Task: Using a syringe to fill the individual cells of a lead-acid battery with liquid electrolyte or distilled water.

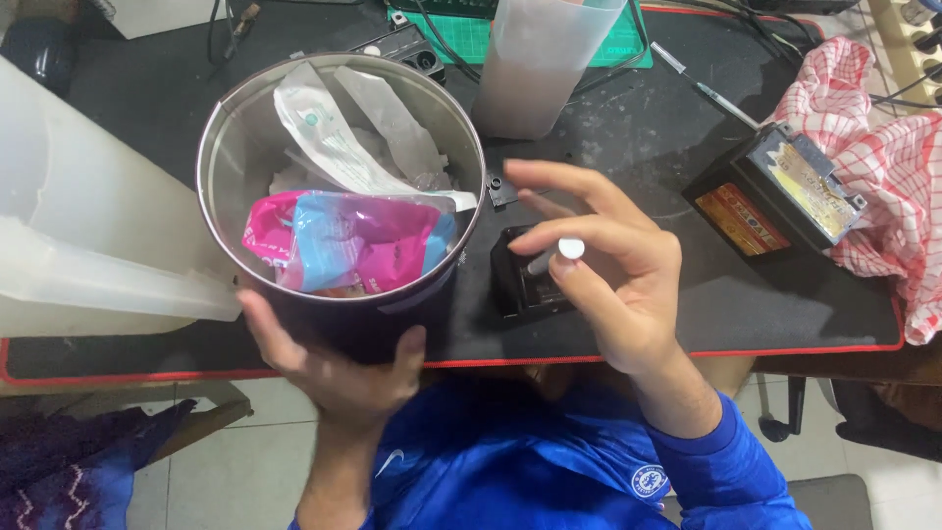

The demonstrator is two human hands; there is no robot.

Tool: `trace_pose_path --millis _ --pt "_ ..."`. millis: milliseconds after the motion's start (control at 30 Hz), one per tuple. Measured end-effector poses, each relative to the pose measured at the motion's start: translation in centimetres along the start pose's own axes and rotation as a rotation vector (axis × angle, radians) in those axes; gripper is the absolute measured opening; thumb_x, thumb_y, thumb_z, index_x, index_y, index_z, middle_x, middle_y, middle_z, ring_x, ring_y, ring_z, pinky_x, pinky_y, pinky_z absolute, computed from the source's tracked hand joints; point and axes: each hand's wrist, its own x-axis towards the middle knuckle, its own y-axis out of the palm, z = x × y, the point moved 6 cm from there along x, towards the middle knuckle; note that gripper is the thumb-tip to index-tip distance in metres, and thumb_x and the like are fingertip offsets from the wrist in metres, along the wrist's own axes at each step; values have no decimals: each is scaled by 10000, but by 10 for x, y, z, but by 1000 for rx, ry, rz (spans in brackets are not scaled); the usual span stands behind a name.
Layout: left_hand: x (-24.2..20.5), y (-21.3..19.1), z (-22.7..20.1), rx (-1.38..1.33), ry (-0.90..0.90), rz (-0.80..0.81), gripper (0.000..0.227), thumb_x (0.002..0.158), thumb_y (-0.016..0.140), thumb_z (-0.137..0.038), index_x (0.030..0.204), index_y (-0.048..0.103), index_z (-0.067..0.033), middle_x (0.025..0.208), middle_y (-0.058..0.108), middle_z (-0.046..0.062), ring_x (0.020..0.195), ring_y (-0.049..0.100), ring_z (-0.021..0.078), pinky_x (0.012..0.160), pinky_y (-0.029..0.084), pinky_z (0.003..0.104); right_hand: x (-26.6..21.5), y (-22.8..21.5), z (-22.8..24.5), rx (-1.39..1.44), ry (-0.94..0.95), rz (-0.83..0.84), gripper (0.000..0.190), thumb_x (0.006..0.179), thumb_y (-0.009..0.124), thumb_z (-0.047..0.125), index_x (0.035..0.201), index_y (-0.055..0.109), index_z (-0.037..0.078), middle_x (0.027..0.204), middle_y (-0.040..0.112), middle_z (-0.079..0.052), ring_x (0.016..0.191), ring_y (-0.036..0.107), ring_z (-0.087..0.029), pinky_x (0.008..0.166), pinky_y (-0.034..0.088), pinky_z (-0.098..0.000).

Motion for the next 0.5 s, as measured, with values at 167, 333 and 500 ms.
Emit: trace_pose_path --millis 167,333,500 --pt "-13 5 -45 -87 332 -345 821 846 754 -457 1451 289 -154 1431 331 244 1315 399 433 1137 405 566 0 -4 2 -51 -21 36 249 1049 520 216 1091 690 39 1447 571 -275 1425 563 -366 1244 511 -478" --pt "4 18 -111 -270 487 73 308 933 810 -185 1152 610 -101 1132 658 109 1000 747 287 948 632 418 -5 -11 -1 -2 -131 11 434 1015 616 249 1359 551 -6 1470 508 -277 1456 514 -361 1233 507 -438" --pt "35 40 -138 -226 390 166 448 1023 769 -74 1363 502 44 1327 616 242 1213 718 367 1072 642 409 -5 -32 16 -220 -204 -44 322 975 596 207 1137 632 -70 1137 615 -239 1099 621 -317 1009 524 -383"
